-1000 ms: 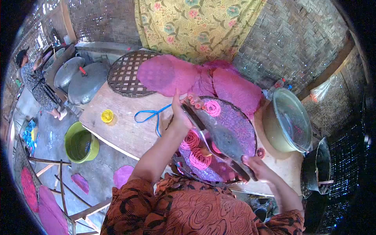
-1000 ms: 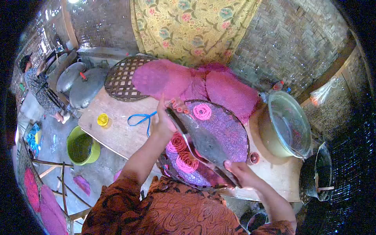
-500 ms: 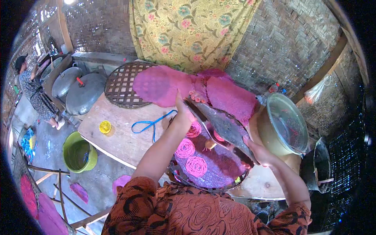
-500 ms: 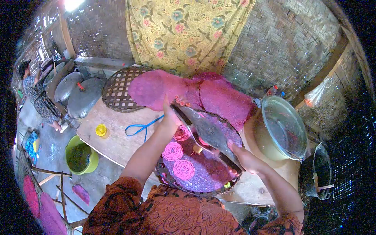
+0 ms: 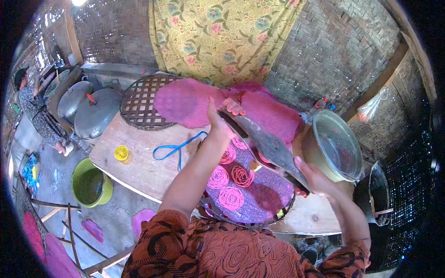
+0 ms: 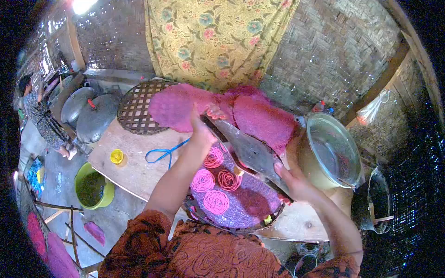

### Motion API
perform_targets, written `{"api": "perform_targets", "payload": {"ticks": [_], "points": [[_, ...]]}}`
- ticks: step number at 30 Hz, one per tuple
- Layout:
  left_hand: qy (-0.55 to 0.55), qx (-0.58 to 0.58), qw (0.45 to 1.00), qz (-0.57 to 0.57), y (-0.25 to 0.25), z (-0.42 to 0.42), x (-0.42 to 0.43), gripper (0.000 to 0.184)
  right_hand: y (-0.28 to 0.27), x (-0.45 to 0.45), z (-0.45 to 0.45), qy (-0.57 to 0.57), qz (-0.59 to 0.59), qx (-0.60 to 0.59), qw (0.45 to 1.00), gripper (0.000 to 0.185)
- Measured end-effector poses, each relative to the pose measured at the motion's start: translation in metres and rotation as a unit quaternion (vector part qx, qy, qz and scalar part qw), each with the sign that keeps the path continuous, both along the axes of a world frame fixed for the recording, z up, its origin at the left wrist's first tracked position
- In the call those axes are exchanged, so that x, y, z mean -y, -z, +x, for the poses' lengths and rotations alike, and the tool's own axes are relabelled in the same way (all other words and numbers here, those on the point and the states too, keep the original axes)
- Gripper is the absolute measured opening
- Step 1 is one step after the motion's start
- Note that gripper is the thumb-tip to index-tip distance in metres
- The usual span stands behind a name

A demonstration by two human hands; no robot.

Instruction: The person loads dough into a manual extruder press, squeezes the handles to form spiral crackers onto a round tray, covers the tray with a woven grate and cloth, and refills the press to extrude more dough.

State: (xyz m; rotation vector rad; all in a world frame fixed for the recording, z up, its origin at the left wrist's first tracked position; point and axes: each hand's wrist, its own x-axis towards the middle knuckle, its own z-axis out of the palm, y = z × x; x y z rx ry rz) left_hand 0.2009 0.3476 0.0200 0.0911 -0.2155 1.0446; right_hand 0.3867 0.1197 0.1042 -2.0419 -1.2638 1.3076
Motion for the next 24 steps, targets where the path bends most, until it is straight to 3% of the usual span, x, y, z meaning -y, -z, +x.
{"api": "perform_targets", "payload": {"ticks": [1,3,9,11,13,17,19,20,24], "points": [[0.004,0.002,1.000,0.002,0.001,-0.003,-0.002,0.045,0.012,-0.001,-0.001,0.005,0.052,0.018,0.998,0.065],[0.026,0.028,0.998,0.049,-0.003,-0.011,-0.008,0.046,0.020,-0.003,-0.004,0.015,0.016,-0.045,0.999,0.066],[-0.011,-0.049,0.998,-0.023,0.004,-0.015,0.017,0.046,0.014,0.007,0.001,-0.006,-0.041,-0.064,0.997,0.068],[-0.008,-0.049,0.998,-0.043,0.020,-0.002,0.017,0.047,0.017,0.007,0.011,-0.006,-0.061,-0.047,0.997,0.058],[-0.004,-0.055,0.996,-0.068,0.034,0.007,0.005,0.047,0.037,0.001,0.016,-0.013,-0.026,-0.036,0.999,0.059],[0.032,-0.042,0.999,-0.007,0.054,0.009,-0.024,0.055,0.078,-0.011,0.018,-0.005,0.012,-0.033,0.999,0.063],[0.056,-0.023,0.997,0.046,0.045,0.005,-0.034,0.053,0.087,-0.017,0.014,-0.004,0.048,-0.064,0.997,0.069],[0.074,-0.005,0.995,0.072,0.039,0.004,-0.040,0.052,0.084,-0.018,0.014,0.016,0.006,-0.144,0.989,0.068],[0.081,0.011,0.994,0.074,0.008,0.010,-0.043,0.052,0.030,-0.024,0.005,0.049,-0.062,-0.263,0.962,0.064]]}}
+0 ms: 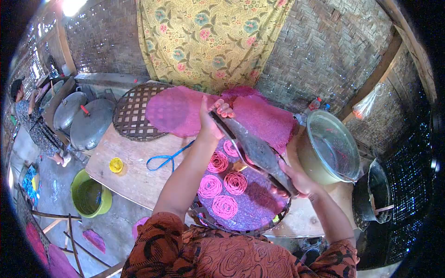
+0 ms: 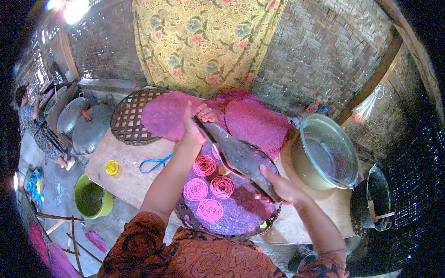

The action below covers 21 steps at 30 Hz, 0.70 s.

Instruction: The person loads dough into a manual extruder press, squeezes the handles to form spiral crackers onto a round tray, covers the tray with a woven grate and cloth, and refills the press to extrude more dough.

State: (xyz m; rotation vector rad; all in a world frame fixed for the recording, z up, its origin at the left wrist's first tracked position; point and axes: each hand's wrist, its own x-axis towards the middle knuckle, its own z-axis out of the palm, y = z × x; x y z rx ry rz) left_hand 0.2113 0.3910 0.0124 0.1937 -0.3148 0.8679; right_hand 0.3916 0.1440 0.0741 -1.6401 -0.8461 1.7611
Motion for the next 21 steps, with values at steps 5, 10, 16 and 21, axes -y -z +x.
{"api": "perform_targets", "payload": {"ticks": [5,10,16,21], "points": [[-0.037,-0.024,0.996,-0.081,0.022,0.035,-0.008,0.055,-0.008,-0.016,0.027,-0.031,-0.018,0.122,0.992,0.065],[-0.056,-0.047,0.992,-0.104,0.035,0.048,-0.027,0.058,0.010,-0.034,0.040,-0.009,-0.013,0.224,0.975,0.065],[-0.041,-0.035,0.994,-0.092,0.010,0.034,-0.018,0.059,-0.018,-0.022,0.021,0.000,0.012,0.233,0.972,0.063],[-0.029,-0.009,0.994,-0.106,0.008,0.052,-0.012,0.059,-0.048,-0.016,0.020,0.020,0.060,0.318,0.946,0.069]]}}
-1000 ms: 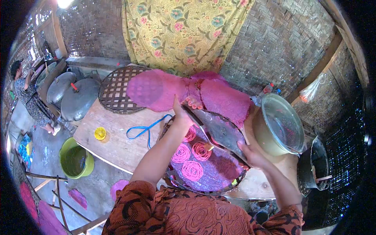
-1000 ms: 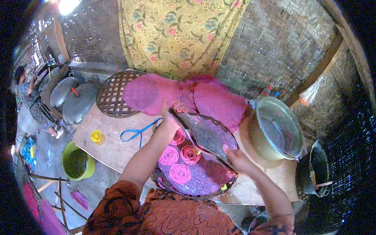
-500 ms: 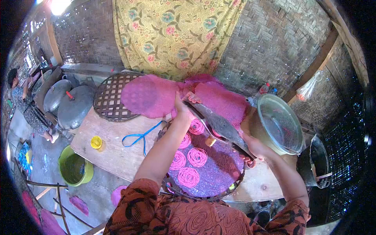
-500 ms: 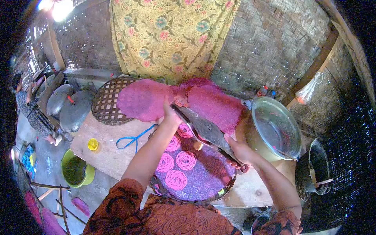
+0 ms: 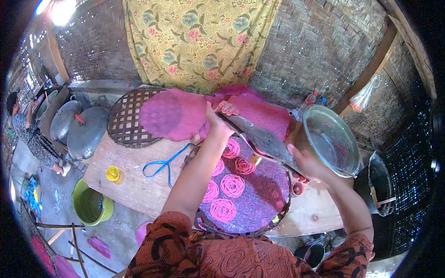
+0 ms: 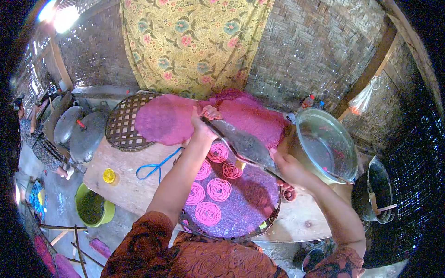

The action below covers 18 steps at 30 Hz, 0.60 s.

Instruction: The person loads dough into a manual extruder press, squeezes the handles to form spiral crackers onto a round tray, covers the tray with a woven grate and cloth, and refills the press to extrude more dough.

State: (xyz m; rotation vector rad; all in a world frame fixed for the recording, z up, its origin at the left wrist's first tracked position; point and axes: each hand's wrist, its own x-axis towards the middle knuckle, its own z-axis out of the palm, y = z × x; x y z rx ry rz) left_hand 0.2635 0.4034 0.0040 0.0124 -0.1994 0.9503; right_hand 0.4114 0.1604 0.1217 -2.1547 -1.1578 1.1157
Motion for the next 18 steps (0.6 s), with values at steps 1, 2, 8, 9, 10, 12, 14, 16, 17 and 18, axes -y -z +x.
{"api": "perform_targets", "payload": {"ticks": [1,2,8,9,10,12,14,16,17,18], "points": [[-0.017,-0.010,1.000,0.016,-0.001,0.002,-0.004,0.057,-0.002,-0.002,0.000,-0.003,-0.019,-0.001,1.000,0.070],[-0.034,-0.020,0.999,0.032,-0.002,0.004,-0.008,0.055,0.001,-0.004,-0.001,-0.001,-0.020,0.000,1.000,0.070],[-0.025,-0.040,0.998,0.048,0.000,-0.017,-0.014,0.059,0.040,-0.012,0.001,-0.004,0.023,-0.005,1.000,0.067],[-0.015,-0.022,0.999,0.042,0.002,-0.019,-0.008,0.059,0.037,-0.009,0.001,-0.011,-0.003,0.005,1.000,0.067],[-0.006,-0.004,0.999,0.036,0.003,-0.021,-0.002,0.058,0.038,-0.005,0.004,-0.012,-0.003,0.004,1.000,0.067],[-0.008,-0.007,0.999,0.036,0.012,-0.009,0.003,0.058,0.041,0.003,0.012,-0.001,-0.014,0.016,1.000,0.068],[0.007,-0.019,1.000,0.001,0.014,0.006,0.008,0.056,0.039,0.008,0.018,-0.014,-0.008,0.063,0.998,0.069],[0.004,-0.037,0.999,-0.016,0.016,0.022,0.003,0.056,0.041,0.008,0.028,-0.027,0.004,0.109,0.994,0.070],[0.005,-0.026,1.000,0.002,0.016,0.029,0.000,0.055,0.051,0.005,0.038,-0.033,0.018,0.156,0.987,0.071],[0.007,-0.015,1.000,0.020,0.014,0.036,-0.002,0.055,0.054,0.004,0.043,-0.039,0.031,0.203,0.978,0.072]]}}
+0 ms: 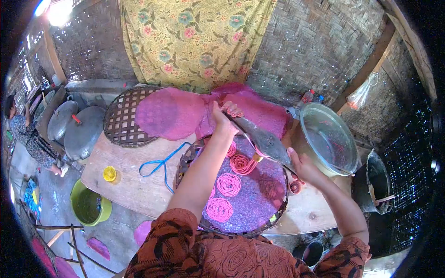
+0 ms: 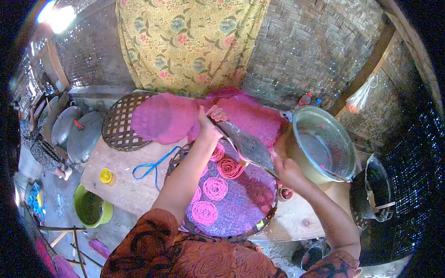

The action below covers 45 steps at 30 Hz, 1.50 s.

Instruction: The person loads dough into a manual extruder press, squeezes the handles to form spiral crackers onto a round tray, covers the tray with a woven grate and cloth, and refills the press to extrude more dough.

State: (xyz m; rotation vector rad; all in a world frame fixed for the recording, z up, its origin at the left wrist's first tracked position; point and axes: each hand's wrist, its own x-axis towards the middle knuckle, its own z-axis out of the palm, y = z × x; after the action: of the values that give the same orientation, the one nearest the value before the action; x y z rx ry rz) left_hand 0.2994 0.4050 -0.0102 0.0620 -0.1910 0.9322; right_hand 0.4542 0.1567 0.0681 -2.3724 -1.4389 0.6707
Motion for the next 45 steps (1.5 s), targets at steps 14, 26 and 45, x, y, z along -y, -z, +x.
{"api": "perform_targets", "payload": {"ticks": [14,26,45], "points": [[0.053,0.239,0.969,0.033,0.003,0.007,-0.029,0.049,0.048,-0.032,0.002,0.002,0.049,-0.724,0.688,0.088],[-0.116,0.163,0.980,-0.012,0.032,-0.014,-0.054,0.054,0.075,-0.074,-0.017,-0.009,-0.069,-0.662,0.746,0.062],[-0.435,-0.123,0.734,0.507,-0.150,-0.394,0.155,0.053,0.006,-0.035,-0.078,-0.248,0.202,0.299,0.899,0.058]]}}
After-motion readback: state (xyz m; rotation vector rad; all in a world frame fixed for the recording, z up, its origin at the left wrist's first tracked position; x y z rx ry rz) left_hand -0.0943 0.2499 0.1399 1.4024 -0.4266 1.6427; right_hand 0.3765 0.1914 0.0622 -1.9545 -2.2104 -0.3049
